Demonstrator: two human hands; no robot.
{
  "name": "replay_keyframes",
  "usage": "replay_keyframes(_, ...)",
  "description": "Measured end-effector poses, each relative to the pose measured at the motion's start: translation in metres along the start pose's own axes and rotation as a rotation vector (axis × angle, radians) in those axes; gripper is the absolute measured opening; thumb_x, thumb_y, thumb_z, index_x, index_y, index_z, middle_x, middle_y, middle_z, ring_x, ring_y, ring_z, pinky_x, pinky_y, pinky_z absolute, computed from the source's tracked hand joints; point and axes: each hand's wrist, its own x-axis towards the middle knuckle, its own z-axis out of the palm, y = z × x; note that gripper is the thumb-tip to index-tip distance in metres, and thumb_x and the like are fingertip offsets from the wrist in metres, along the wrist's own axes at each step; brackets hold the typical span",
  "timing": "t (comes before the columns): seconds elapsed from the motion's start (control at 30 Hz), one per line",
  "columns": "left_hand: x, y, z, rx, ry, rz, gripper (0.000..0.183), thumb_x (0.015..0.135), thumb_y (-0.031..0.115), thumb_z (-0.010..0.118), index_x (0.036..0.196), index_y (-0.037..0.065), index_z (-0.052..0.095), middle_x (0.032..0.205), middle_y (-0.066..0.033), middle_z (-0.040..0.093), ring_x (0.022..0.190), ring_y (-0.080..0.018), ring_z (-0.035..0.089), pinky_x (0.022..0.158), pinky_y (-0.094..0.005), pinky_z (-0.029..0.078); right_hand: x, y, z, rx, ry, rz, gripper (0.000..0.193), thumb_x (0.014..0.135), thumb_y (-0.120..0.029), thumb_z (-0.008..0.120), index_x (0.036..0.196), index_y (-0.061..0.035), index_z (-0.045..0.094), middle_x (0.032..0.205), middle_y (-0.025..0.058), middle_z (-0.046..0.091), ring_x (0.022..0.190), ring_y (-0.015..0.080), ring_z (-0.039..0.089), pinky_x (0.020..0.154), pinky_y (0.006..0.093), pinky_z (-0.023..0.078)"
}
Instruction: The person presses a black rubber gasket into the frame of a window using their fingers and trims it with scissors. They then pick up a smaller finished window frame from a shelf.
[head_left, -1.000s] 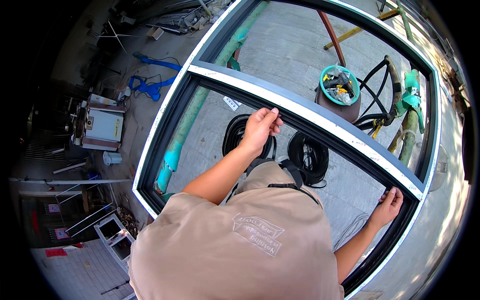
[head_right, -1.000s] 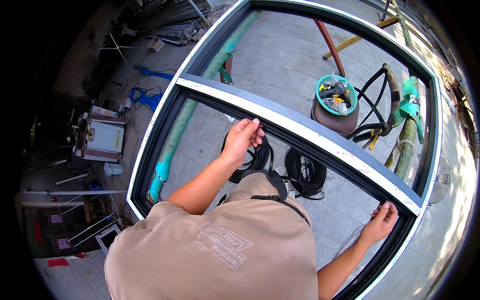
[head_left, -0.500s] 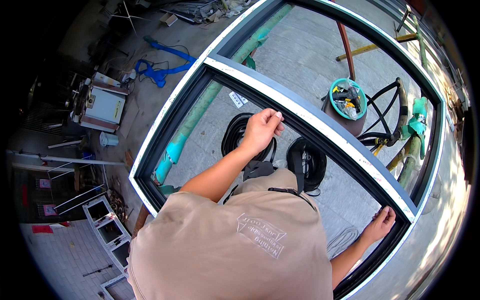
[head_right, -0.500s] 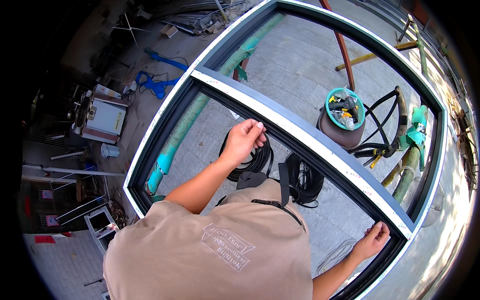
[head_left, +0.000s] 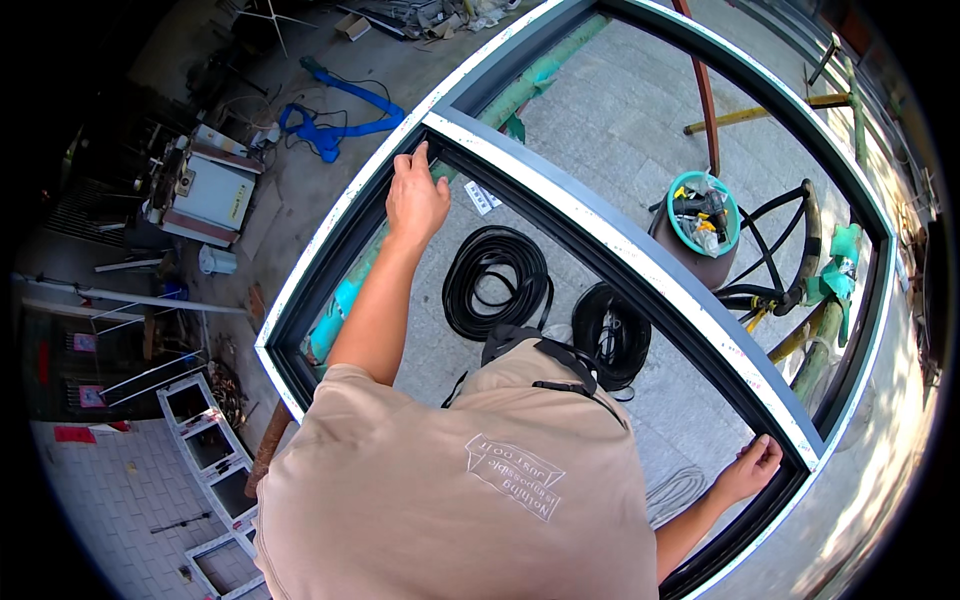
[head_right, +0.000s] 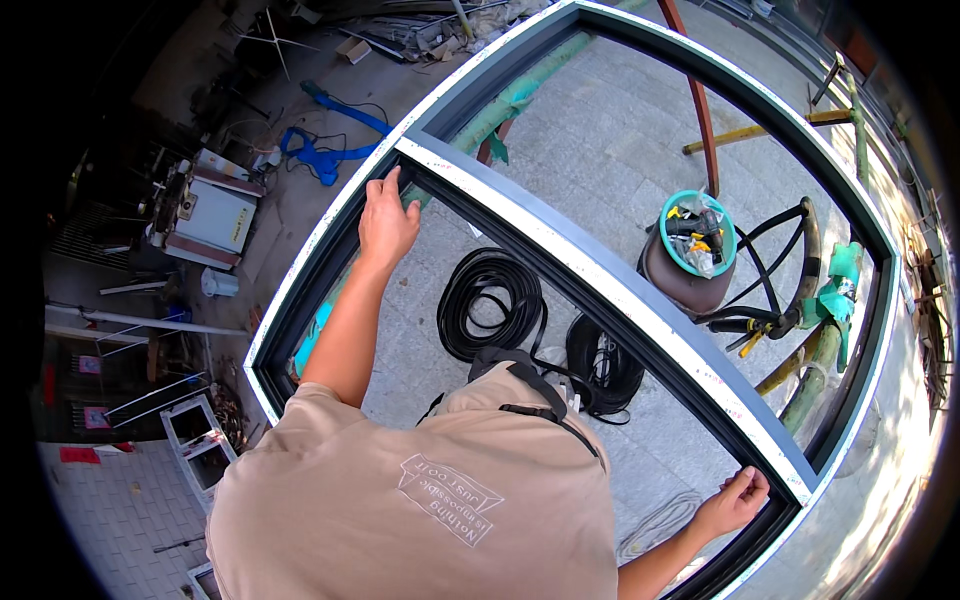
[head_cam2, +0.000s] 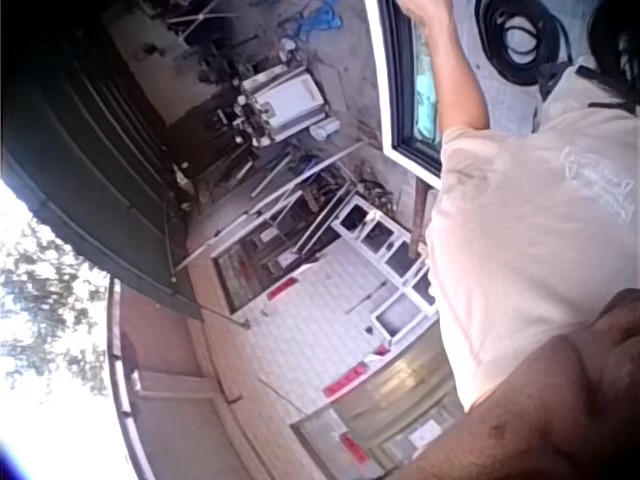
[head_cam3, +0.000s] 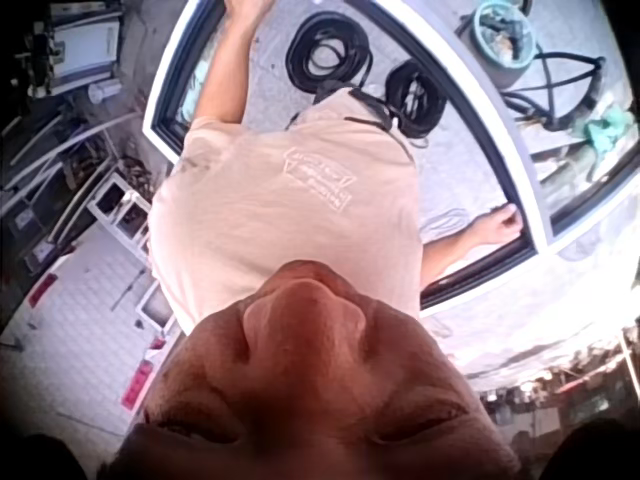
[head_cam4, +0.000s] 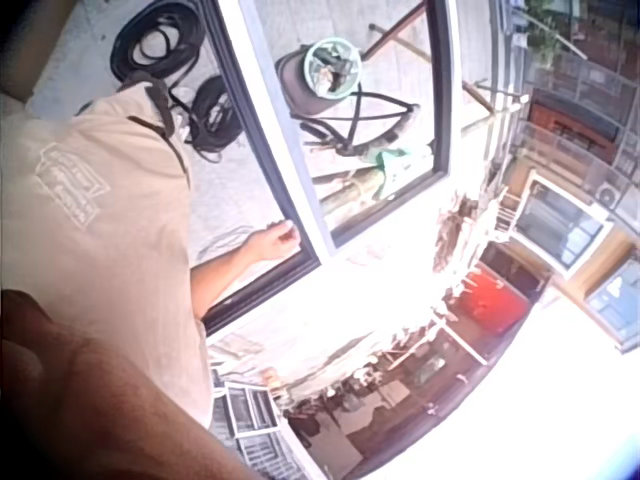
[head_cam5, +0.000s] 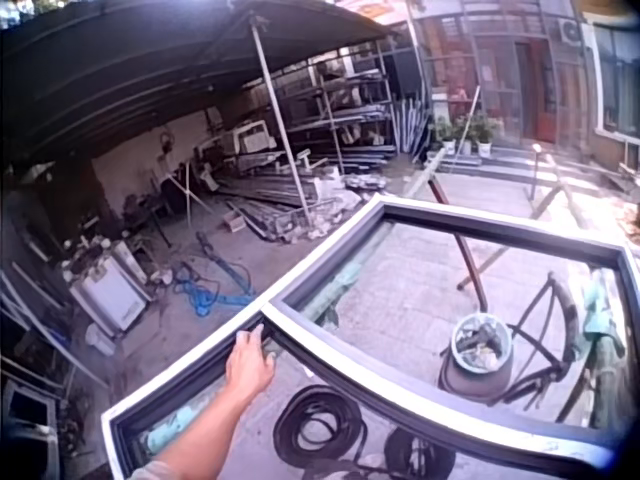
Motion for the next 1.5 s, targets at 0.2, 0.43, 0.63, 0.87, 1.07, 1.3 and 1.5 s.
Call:
replay_keyframes(0.2, 0.003, 0.0, 0.009, 0.057, -0.018, -0.014, 0.078, 0.092, 0.018, 0.075, 0.163, 0.008, 0.043, 0.126, -0.0209, 0.062, 0.111, -0.0425, 0.07, 0.094, -0.0531, 0.059, 0.001, 0.0, -0.002, -0.038, -0.008, 0.005, 0.024, 0.11, -0.024, 0.067, 0.106, -0.0009, 0.067, 0.084, 0.0031, 0.061, 0.068, 0.0103, 0.052, 0.058, 0.0261, 0.044)
replay_keyframes(0.43, 0.004, -0.004, 0.007, 0.217, -0.082, 0.011, 0.084, 0.089, 0.014, 0.075, 0.166, 0.012, 0.041, 0.119, -0.0186, 0.066, 0.104, -0.0395, 0.074, 0.085, -0.0515, 0.062, 0.001, 0.0, 0.003, -0.063, 0.017, -0.027, 0.027, 0.11, -0.027, 0.067, 0.107, -0.0008, 0.068, 0.084, 0.0035, 0.061, 0.068, 0.011, 0.053, 0.058, 0.0274, 0.044)
replay_keyframes(0.63, -0.013, -0.003, 0.004, 0.083, -0.118, -0.016, 0.081, 0.09, 0.016, 0.075, 0.165, 0.018, 0.044, 0.128, -0.018, 0.06, 0.113, -0.0413, 0.069, 0.096, -0.0537, 0.058, 0.002, -0.002, 0.002, -0.091, 0.009, -0.062, 0.028, 0.11, -0.028, 0.067, 0.104, -0.0003, 0.067, 0.081, 0.0033, 0.06, 0.066, 0.0105, 0.051, 0.055, 0.0273, 0.041)
replay_keyframes(0.87, -0.047, -0.002, 0.003, -0.04, 0.088, 0.043, 0.071, 0.088, 0.013, 0.079, 0.154, 0.004, 0.056, 0.133, -0.0185, 0.061, 0.126, -0.0386, 0.061, 0.103, -0.0488, 0.054, 0.005, -0.007, 0.0, -0.126, 0.019, -0.04, 0.032, 0.11, -0.031, 0.067, 0.103, -0.0001, 0.066, 0.079, 0.0044, 0.059, 0.066, 0.0123, 0.052, 0.055, 0.0281, 0.04)
replay_keyframes(1.07, -0.071, -0.027, -0.003, 0.098, 0.254, -0.012, 0.076, 0.085, 0.014, 0.081, 0.153, -0.003, 0.053, 0.148, -0.0226, 0.055, 0.144, -0.0402, 0.047, 0.121, -0.0545, 0.036, 0.003, -0.007, 0.002, -0.171, 0.024, -0.073, 0.033, 0.11, -0.031, 0.068, 0.103, 0.0012, 0.066, 0.08, 0.0063, 0.059, 0.067, 0.0139, 0.053, 0.055, 0.0289, 0.042)
replay_keyframes(1.3, -0.07, -0.041, -0.007, 0.154, 0.228, 0.0, 0.08, 0.085, 0.018, 0.08, 0.156, -0.002, 0.05, 0.157, -0.0233, 0.05, 0.15, -0.041, 0.043, 0.123, -0.0566, 0.03, -0.001, -0.001, 0.007, -0.186, 0.063, -0.086, 0.035, 0.108, -0.031, 0.071, 0.102, 0.0032, 0.067, 0.084, 0.0086, 0.062, 0.068, 0.0156, 0.058, 0.057, 0.0306, 0.047)
replay_keyframes(1.5, -0.062, -0.001, 0.008, -0.105, 0.233, 0.194, 0.06, 0.095, 0.014, 0.074, 0.152, 0.005, 0.058, 0.151, -0.0231, 0.054, 0.139, -0.0439, 0.052, 0.117, -0.0542, 0.04, -0.002, -0.011, 0.01, -0.002, 0.085, -0.07, 0.016, 0.103, -0.014, 0.073, 0.097, -0.0006, 0.066, 0.075, 0.0027, 0.063, 0.065, 0.0105, 0.056, 0.062, 0.0284, 0.049)
